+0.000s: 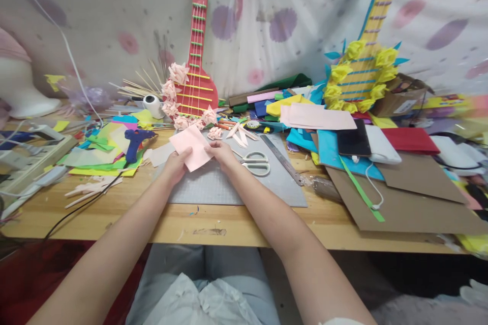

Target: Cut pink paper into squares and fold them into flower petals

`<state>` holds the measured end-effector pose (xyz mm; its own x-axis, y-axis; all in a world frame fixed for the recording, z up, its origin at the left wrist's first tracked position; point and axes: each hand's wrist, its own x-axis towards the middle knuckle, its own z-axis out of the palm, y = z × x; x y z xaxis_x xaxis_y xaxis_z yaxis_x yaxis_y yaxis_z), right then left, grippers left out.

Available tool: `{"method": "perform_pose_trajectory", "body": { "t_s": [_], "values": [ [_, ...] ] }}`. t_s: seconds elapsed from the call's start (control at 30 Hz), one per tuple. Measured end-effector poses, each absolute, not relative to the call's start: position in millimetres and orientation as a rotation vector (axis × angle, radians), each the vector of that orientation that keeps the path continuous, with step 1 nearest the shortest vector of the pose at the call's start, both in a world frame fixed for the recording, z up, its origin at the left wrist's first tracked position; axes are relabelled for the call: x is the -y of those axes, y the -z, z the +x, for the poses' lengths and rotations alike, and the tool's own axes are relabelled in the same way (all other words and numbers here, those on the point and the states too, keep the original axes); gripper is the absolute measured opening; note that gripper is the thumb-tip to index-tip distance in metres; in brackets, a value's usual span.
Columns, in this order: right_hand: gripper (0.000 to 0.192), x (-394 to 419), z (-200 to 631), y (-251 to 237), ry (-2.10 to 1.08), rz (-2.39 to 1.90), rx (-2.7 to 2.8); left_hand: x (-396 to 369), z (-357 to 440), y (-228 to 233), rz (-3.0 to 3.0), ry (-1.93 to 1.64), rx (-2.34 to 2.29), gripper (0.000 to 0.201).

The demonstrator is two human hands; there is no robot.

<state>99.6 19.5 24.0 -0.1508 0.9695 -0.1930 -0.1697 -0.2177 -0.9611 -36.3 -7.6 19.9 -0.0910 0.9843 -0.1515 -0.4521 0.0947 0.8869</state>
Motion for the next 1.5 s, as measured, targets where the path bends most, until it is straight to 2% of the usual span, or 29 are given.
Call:
{"method": "perform_pose_trajectory", "body": {
  "t_s": [0.13, 0.23, 0.33, 0.43, 0.57, 0.77, 0.87, 0.97, 1.07, 1.13, 1.27, 1.4, 1.5],
  "values": [
    [0.013, -23, 118, -31, -1.337, -1.308, 1.342, 4, -36, -11, 0.706, -1.484, -1.098, 0.026],
    [0.01, -26, 155, -41, -0.88, -1.561, 1.737, 4, -42, -9, 0.618, -1.57, -1.111, 0.022],
    [0.017, -23, 199, -52, -0.604, -1.763, 2.261, 5, -49, -10, 0.521, -1.661, -1.055, 0.024],
    [0.026, -14, 226, -59, -0.433, -1.741, 2.632, 5, -53, -11, 0.462, -1.711, -0.945, 0.029],
    [0.037, -3, 226, -63, -0.321, -1.773, 2.781, 6, -54, -13, 0.397, -1.728, -0.868, 0.035],
    [0.036, 1, 210, -63, -0.129, -1.928, 2.834, 7, -55, -11, 0.352, -1.736, -0.851, 0.035],
    [0.032, -3, 217, -69, -0.31, -1.954, 2.801, 7, -56, -12, 0.335, -1.739, -0.836, 0.035],
    [0.027, -8, 229, -79, -0.745, -1.853, 2.621, 7, -56, -12, 0.307, -1.736, -0.83, 0.035],
    [0.032, -8, 232, -84, -1.223, -1.598, 2.327, 6, -56, -13, 0.278, -1.74, -0.827, 0.038],
    [0.036, -7, 224, -81, -1.425, -1.45, 2.152, 7, -56, -15, 0.266, -1.746, -0.827, 0.04],
    [0.039, -4, 195, -72, -1.372, -1.393, 2.02, 8, -55, -19, 0.235, -1.743, -0.856, 0.037],
    [0.04, -7, 173, -71, -1.678, -1.257, 2.029, 7, -56, -19, 0.221, -1.754, -0.866, 0.033],
    [0.043, -11, 163, -73, -1.864, -1.305, 2.046, 6, -57, -16, 0.246, -1.757, -0.852, 0.033]
  ]
}}
